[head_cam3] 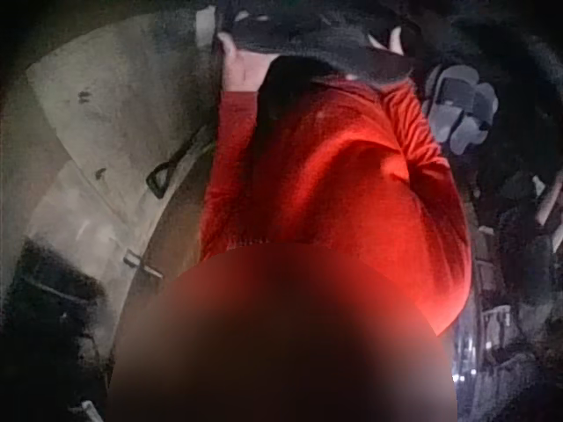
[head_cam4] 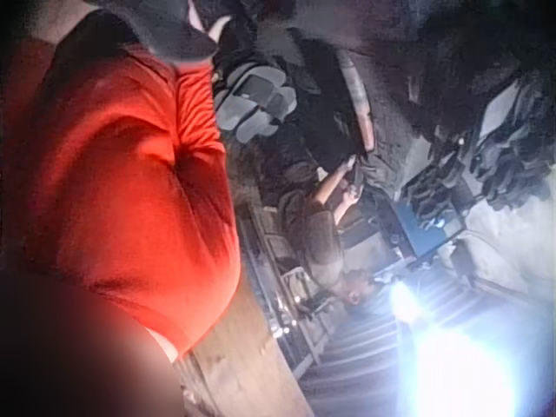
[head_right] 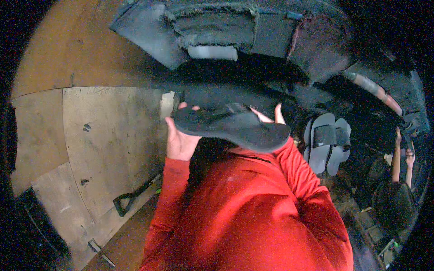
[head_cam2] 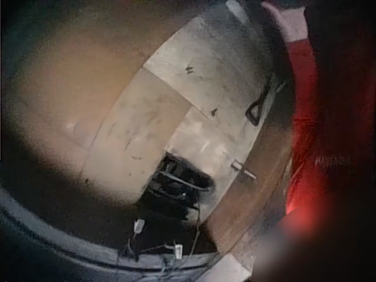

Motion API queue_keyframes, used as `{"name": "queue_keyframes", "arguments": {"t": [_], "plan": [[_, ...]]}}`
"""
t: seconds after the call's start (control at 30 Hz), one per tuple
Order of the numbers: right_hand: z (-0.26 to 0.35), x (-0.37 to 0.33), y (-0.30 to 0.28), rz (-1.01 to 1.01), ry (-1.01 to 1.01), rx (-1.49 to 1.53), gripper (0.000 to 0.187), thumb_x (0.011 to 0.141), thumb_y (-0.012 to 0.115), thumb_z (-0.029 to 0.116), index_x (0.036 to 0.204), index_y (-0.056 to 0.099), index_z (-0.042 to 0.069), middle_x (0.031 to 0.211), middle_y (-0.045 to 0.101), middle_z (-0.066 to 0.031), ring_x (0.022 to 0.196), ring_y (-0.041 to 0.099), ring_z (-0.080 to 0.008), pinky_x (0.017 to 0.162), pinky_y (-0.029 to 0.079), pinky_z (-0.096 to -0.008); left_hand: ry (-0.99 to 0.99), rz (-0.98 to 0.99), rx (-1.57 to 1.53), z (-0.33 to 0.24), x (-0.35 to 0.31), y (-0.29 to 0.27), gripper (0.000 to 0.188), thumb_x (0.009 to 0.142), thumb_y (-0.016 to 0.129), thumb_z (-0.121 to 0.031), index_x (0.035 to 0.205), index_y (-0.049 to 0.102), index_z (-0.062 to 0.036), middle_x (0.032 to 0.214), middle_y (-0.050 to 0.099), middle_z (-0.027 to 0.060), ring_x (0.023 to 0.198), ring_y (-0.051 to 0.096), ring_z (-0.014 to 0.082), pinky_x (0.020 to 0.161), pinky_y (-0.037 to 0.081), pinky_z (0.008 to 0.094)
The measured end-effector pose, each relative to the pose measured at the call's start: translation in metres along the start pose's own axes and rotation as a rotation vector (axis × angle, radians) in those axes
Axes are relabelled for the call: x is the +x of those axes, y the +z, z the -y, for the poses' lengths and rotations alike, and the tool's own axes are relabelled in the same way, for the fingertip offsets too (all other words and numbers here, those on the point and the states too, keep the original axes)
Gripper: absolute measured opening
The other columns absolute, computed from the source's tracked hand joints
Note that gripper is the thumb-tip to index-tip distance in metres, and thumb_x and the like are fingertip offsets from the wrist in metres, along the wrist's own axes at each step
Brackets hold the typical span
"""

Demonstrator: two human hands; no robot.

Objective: The person repeatedly picks up a pair of grey flip-flops, aligns the straps with the soles, and presses them together to assemble the footwear. The person handles the slippers one at a time, turning them over and pressing the components together before placing them back on a pile.

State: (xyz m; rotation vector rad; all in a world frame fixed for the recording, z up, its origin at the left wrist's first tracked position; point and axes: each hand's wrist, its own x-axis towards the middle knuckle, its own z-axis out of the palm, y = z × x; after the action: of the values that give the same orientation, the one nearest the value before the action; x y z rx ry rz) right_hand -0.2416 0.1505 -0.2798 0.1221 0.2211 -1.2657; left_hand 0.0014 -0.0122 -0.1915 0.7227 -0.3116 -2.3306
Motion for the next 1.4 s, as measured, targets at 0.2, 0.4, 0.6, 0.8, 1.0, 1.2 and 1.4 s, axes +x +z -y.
{"name": "queue_keyframes", "arguments": {"t": [0.2, 0.4, 0.6, 0.8, 1.0, 1.2, 1.4], "plan": [[0.048, -0.015, 0.048, -0.129, -0.003, -1.386, 0.065, 0.085, 0.075, 0.031, 0.142, 0.051, 0.008, 0.143, 0.051, -0.0196, 0.128, 0.053, -0.0281, 0.107, 0.041, -0.0394, 0.192, -0.155, 0.500, 0.029, 0.037, -0.001, 0.031, 0.097, 0.066, -0.028, 0.114, 0.063, -0.0022, 0.108, 0.066, 0.0043, 0.099, 0.062, 0.0155, 0.089, 0.049, 0.0320], [-0.007, 0.012, 0.128, -0.560, -0.387, -2.326, 0.082, 0.071, 0.075, 0.061, 0.139, 0.055, 0.019, 0.103, 0.059, -0.0196, 0.094, 0.059, -0.0362, 0.088, 0.050, -0.0430, 0.223, -0.097, 0.547, 0.018, 0.057, 0.039, 0.023, 0.094, 0.070, -0.017, 0.107, 0.065, 0.0009, 0.099, 0.065, -0.0003, 0.087, 0.058, 0.0062, 0.081, 0.047, 0.0236], [-0.017, 0.071, 0.115, -0.633, -0.363, -2.131, 0.091, 0.074, 0.078, 0.045, 0.153, 0.034, 0.032, 0.095, 0.062, -0.0227, 0.086, 0.063, -0.0422, 0.079, 0.053, -0.0465, 0.348, -0.074, 0.803, 0.016, 0.071, 0.068, 0.037, 0.092, 0.072, -0.018, 0.119, 0.063, 0.0056, 0.107, 0.068, 0.0040, 0.094, 0.060, 0.0080, 0.085, 0.049, 0.0243], [-0.016, 0.103, 0.099, -0.483, -0.579, -1.807, 0.094, 0.068, 0.083, 0.037, 0.149, 0.042, 0.013, 0.091, 0.068, -0.0229, 0.084, 0.067, -0.0366, 0.077, 0.053, -0.0420, 0.556, -0.170, 1.294, 0.009, 0.082, 0.090, 0.039, 0.089, 0.076, -0.024, 0.115, 0.068, 0.0036, 0.093, 0.074, 0.0088, 0.081, 0.062, 0.0071, 0.075, 0.051, 0.0259], [-0.014, 0.108, 0.092, -0.444, -0.414, -1.529, 0.072, 0.068, 0.086, 0.022, 0.134, 0.060, 0.008, 0.093, 0.071, -0.0049, 0.070, 0.055, -0.0054, 0.065, 0.047, -0.0240, 0.564, -0.198, 1.428, 0.008, 0.092, 0.091, 0.033, 0.088, 0.076, -0.019, 0.110, 0.070, 0.0039, 0.085, 0.072, 0.0074, 0.074, 0.062, 0.0086, 0.069, 0.051, 0.0260], [0.012, 0.107, 0.080, -0.495, -0.302, -1.507, 0.086, 0.064, 0.087, 0.038, 0.140, 0.054, 0.014, 0.073, 0.067, -0.0148, 0.063, 0.057, -0.0102, 0.064, 0.050, -0.0317, 0.348, -0.251, 1.485, 0.022, 0.119, 0.087, 0.025, 0.088, 0.075, -0.018, 0.097, 0.070, 0.0043, 0.080, 0.072, 0.0065, 0.071, 0.059, 0.0061, 0.066, 0.050, 0.0272], [0.024, 0.097, 0.071, -0.539, -0.692, -2.224, 0.078, 0.076, 0.079, 0.035, 0.147, 0.047, 0.026, 0.099, 0.063, -0.0244, 0.079, 0.066, -0.0397, 0.067, 0.055, -0.0450, 0.412, -0.239, 0.994, 0.030, 0.095, 0.078, 0.039, 0.089, 0.073, -0.015, 0.122, 0.064, 0.0045, 0.114, 0.069, 0.0079, 0.099, 0.065, 0.0139, 0.091, 0.050, 0.0282]]}}
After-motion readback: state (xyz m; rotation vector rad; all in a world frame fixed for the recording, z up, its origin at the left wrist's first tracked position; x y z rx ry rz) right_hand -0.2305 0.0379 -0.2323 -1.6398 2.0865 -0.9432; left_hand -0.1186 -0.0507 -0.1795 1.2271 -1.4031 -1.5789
